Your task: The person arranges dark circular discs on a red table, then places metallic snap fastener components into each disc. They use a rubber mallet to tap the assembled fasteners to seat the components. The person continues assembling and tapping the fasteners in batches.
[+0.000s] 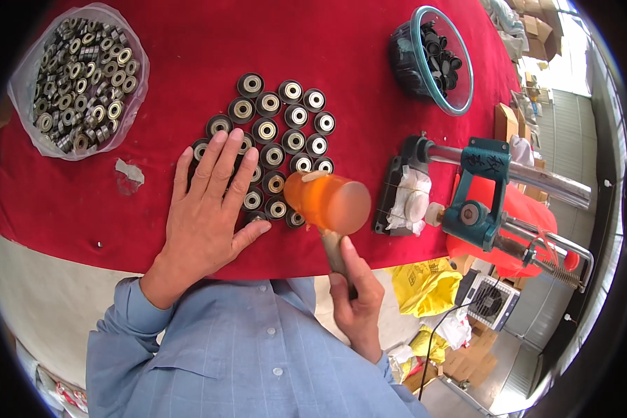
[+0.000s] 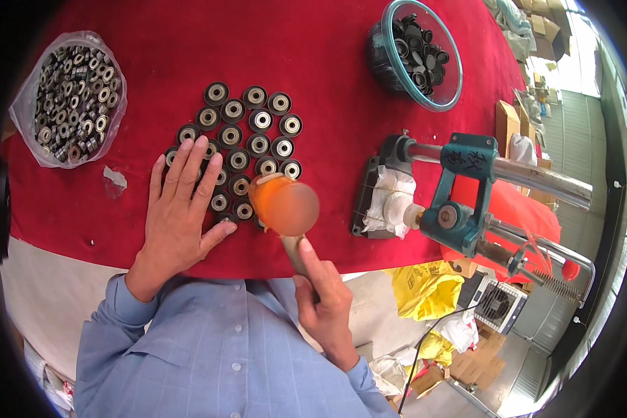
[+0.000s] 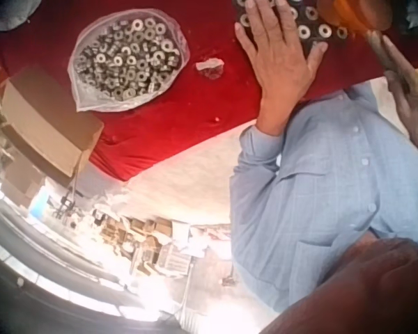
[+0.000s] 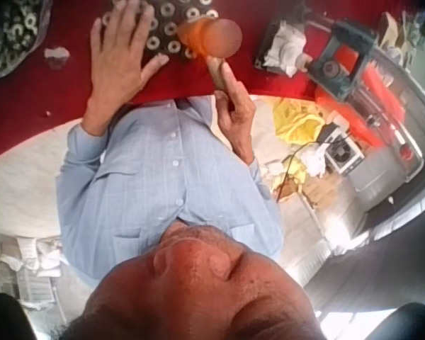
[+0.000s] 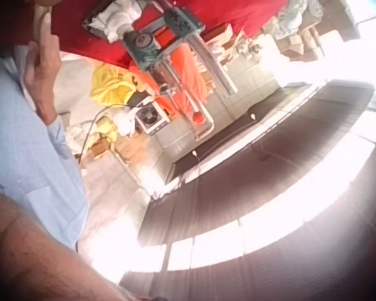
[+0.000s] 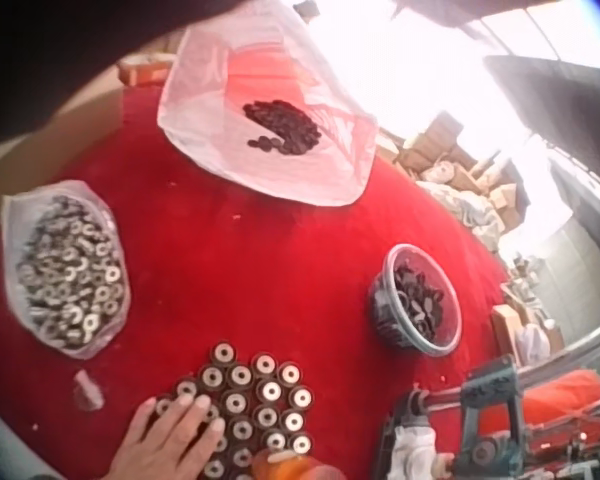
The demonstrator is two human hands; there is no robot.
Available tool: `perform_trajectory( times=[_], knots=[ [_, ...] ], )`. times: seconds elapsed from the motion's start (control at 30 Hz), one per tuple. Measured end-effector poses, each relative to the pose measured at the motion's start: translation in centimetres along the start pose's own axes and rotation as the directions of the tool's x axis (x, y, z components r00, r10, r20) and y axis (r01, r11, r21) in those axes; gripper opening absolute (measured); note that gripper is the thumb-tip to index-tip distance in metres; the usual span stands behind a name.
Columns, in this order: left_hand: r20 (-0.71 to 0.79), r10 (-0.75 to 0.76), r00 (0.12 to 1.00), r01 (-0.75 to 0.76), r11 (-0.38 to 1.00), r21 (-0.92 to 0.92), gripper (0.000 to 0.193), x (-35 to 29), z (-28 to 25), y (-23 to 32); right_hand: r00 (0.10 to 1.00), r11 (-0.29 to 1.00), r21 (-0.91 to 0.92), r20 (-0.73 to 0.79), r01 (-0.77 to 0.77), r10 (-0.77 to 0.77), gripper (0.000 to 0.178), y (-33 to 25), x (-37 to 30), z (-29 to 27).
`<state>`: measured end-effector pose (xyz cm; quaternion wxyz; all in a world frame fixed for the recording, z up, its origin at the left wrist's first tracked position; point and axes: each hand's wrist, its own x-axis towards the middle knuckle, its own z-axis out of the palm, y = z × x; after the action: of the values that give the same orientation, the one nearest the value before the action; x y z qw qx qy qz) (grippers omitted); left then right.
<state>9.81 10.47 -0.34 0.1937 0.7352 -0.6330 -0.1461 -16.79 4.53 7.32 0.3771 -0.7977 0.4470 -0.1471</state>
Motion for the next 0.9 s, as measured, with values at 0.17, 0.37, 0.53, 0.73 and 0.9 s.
perform_trajectory(
  times=[0.17, 0.37, 0.53, 0.73, 0.9],
  knots=[
    [-0.007, -0.005, 1.000, 0.005, 1.000, -0.005, 0.100, -0.1, 0.0, -0.1, 0.987, 0.968, 0.225, -0.091, -0.111, 0.134, 0.058, -1.0, -0.9, -1.9],
    [-0.006, 0.006, 1.000, -0.006, 1.000, -0.010, 0.098, 0.0, 0.0, -0.1, 0.990, 0.997, -0.018, -0.122, 0.069, -0.071, 0.064, 0.0, 2.0, 0.5],
    [-0.001, 0.000, 1.000, 0.000, 1.000, -0.028, 0.099, 0.0, 0.0, -0.1, 0.998, 0.998, 0.015, 0.015, -0.057, 0.056, 0.055, -0.3, 2.7, -1.2],
    [-0.014, -0.010, 1.000, 0.010, 1.000, -0.020, 0.102, 0.0, -0.1, -0.1, 0.985, 0.996, 0.066, -0.161, 0.064, -0.052, 0.060, -1.2, 3.3, -1.1],
    [-0.008, -0.004, 1.000, 0.004, 0.999, -0.042, 0.102, 0.1, -0.2, 0.1, 0.993, 0.999, 0.047, -0.118, -0.003, 0.009, 0.055, -0.4, 3.5, -0.6]
  ],
)
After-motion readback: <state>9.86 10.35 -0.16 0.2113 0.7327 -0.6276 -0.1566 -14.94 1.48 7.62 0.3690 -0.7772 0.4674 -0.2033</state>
